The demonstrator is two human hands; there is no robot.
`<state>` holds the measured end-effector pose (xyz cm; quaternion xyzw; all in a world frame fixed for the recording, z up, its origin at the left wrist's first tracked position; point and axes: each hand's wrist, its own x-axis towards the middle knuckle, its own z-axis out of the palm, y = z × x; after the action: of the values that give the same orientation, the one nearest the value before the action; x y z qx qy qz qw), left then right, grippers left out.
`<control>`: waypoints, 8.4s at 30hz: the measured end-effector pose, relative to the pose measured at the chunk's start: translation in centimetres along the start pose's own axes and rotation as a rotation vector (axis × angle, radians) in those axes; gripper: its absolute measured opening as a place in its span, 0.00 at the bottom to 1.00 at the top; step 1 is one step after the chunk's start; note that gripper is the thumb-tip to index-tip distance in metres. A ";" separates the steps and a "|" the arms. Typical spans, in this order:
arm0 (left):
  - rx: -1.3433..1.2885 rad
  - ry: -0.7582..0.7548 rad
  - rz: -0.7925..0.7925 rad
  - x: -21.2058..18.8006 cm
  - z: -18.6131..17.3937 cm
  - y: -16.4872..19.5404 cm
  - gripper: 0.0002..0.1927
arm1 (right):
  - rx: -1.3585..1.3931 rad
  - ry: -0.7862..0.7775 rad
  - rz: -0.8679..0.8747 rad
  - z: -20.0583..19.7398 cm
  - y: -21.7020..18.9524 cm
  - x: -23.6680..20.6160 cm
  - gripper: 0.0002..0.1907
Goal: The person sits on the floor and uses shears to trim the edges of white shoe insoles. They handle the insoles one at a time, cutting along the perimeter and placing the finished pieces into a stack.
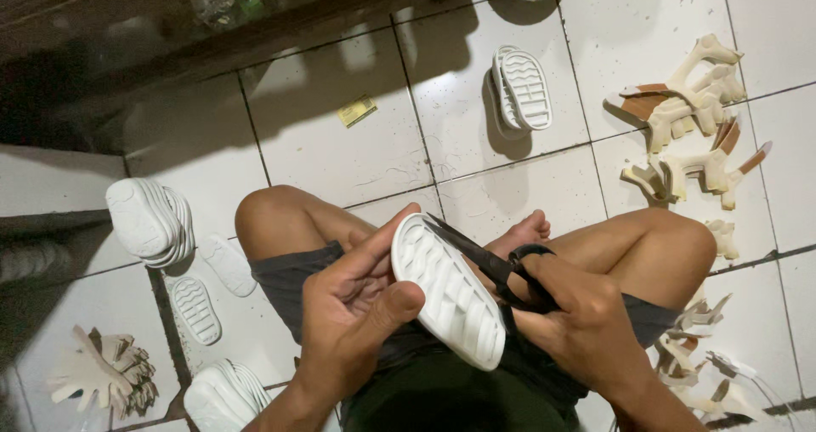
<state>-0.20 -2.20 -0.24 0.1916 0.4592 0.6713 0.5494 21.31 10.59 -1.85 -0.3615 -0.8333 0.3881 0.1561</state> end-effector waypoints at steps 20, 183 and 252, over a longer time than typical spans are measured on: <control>-0.064 -0.083 -0.159 0.4 -1.9 0.4 0.39 | -0.128 -0.029 -0.198 -1.0 0.5 1.4 0.18; 0.309 0.248 0.094 2.3 -6.8 -7.7 0.23 | 0.654 -0.055 0.320 11.3 4.7 2.4 0.10; 0.200 -0.083 0.150 1.8 0.8 -2.7 0.34 | -0.275 0.077 -0.283 -1.3 0.4 -0.9 0.11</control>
<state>1.31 -0.31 -2.52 0.3071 0.4851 0.6527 0.4944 22.87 10.81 -1.26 -0.2735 -0.9143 0.2306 0.1900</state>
